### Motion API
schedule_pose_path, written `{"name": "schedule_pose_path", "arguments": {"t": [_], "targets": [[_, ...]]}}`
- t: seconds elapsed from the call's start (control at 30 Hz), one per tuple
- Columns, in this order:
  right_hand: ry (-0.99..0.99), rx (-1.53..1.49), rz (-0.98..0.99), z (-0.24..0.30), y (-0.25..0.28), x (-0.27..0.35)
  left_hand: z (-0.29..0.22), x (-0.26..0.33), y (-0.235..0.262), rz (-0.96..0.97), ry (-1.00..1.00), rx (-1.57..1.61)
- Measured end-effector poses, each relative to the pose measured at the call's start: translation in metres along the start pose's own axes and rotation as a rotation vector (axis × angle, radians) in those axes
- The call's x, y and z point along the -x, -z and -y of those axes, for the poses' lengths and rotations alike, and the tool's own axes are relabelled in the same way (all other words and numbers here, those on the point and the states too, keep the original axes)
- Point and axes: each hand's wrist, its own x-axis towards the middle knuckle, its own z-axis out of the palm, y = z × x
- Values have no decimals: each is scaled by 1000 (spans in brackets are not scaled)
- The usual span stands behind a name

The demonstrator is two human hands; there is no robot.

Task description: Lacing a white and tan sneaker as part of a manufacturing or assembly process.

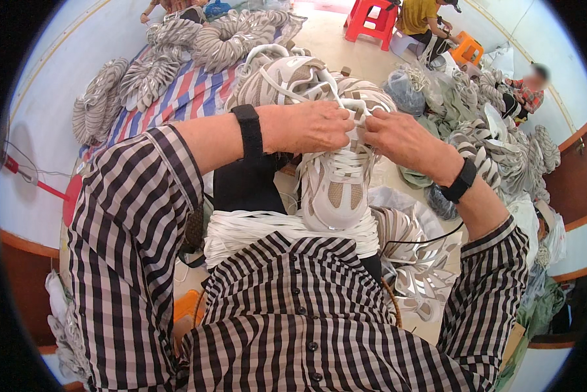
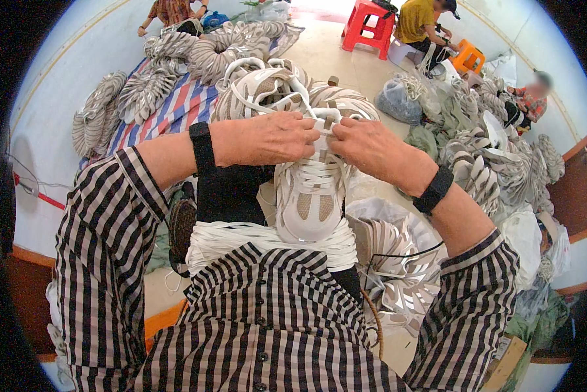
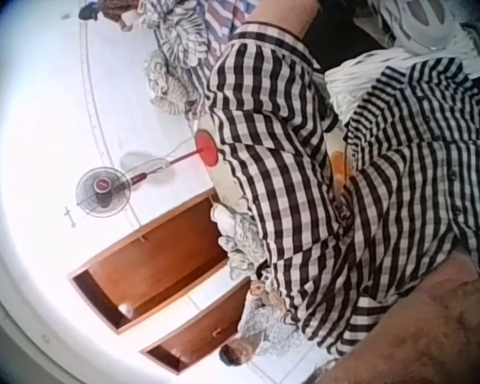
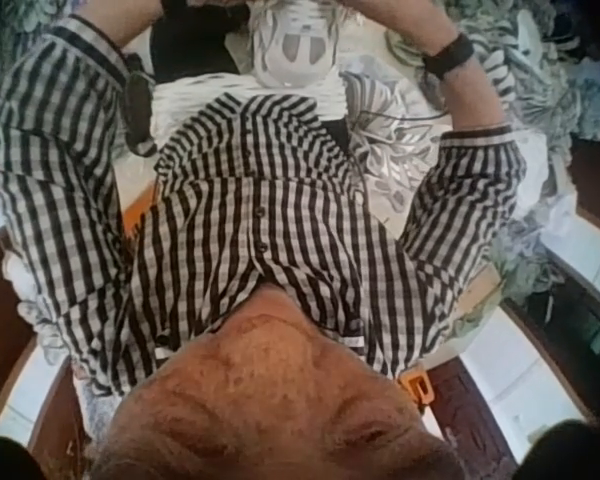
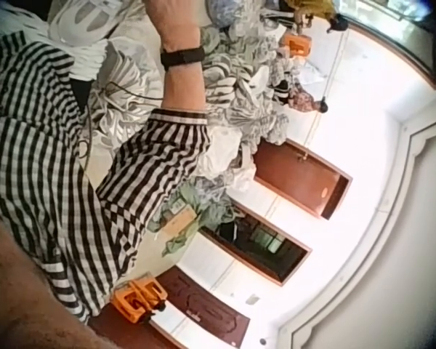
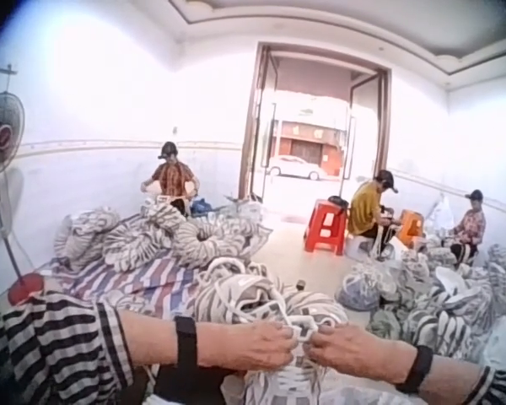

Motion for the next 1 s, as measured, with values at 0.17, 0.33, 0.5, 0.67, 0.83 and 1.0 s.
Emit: {"name": "schedule_pose_path", "arguments": {"t": [0.17, 0.33, 0.5, 0.67, 0.83, 1.0], "targets": [[74, 58, -45, 0, 3, 1, 1, 4, -3, -56, -66, -54], [54, 26, -16, -4, 0, -4, -1, 0, -8, -5, 94, 92], [-69, -128, 69, -3, 12, -10, -5, -10, -3, 57, 231, 132], [-292, 69, 131, 7, -18, -20, -21, -23, -22, 1, 408, 57], [-379, 6, 214, 12, -13, -27, -23, -31, -17, 89, 483, 116], [-506, -286, 115, 9, -28, -21, -12, -39, -5, 338, 581, 305]]}}
